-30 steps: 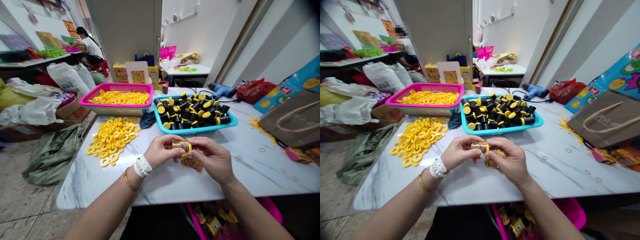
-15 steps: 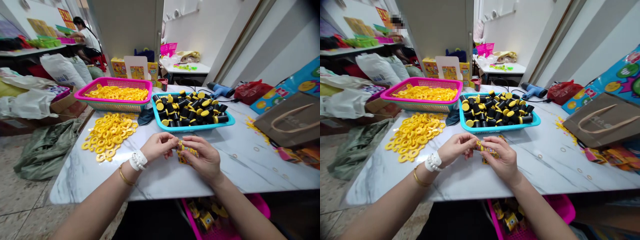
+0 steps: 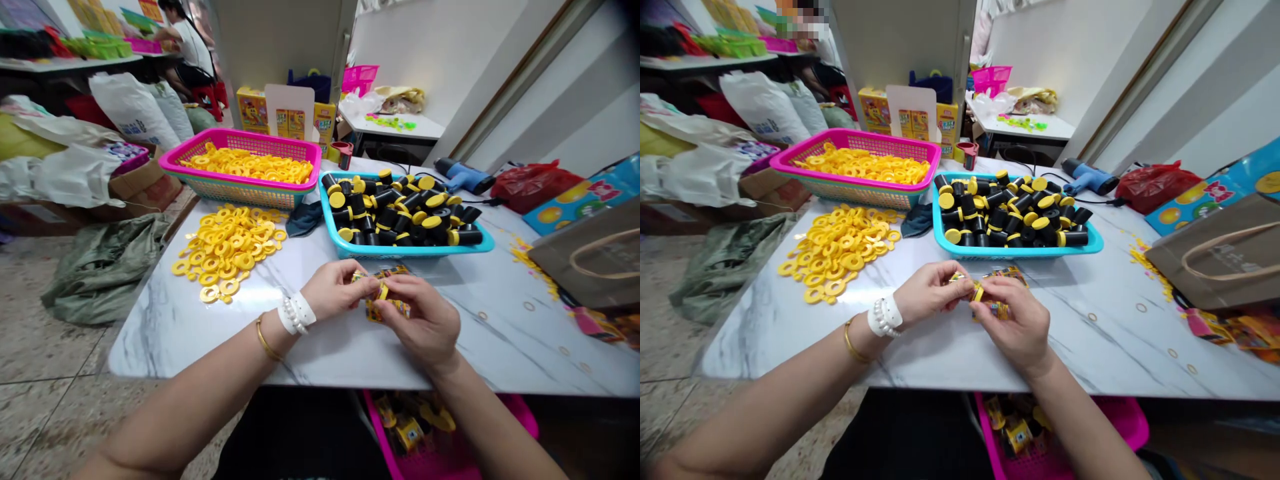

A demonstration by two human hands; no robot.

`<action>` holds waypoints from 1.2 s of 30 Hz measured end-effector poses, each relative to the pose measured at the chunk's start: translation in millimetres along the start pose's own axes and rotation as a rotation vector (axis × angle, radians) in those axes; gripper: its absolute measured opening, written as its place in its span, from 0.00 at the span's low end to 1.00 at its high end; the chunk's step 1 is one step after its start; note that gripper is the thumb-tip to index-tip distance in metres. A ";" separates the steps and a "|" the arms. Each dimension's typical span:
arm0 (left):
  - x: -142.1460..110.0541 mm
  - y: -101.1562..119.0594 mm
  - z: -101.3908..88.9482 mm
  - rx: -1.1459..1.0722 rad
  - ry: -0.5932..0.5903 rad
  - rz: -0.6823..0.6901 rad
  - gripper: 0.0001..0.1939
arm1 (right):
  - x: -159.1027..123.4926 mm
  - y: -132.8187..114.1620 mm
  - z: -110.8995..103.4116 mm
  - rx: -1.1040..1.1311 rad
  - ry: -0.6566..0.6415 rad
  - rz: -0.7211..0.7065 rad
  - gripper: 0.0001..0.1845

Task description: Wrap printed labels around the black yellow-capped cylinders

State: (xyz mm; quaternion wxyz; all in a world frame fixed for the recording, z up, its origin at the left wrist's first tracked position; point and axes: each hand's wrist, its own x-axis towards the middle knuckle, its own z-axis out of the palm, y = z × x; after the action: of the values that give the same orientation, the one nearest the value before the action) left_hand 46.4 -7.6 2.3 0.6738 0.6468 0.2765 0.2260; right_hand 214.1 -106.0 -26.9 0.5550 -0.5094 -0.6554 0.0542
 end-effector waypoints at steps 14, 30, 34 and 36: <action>-0.9 -0.5 1.8 0.142 0.148 0.140 0.20 | 12.2 -2.8 6.9 0.428 0.070 0.499 0.16; 2.8 -11.0 8.3 -0.168 -0.159 -0.133 0.34 | 11.8 -13.7 -18.0 0.611 -0.269 0.583 0.22; -1.7 -1.9 8.9 -0.160 -0.218 -0.151 0.39 | -13.8 -29.7 -69.9 0.383 -0.420 0.526 0.11; -1.6 3.5 5.2 -0.093 -0.086 -0.093 0.36 | -29.0 -38.2 -101.2 0.156 -0.590 0.430 0.10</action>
State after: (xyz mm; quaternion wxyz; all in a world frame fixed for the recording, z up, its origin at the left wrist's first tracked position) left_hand 48.8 -12.4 5.9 0.7241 0.6105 0.2660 0.1792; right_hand 266.1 -195.3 16.1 0.3553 -0.5539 -0.6592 0.3639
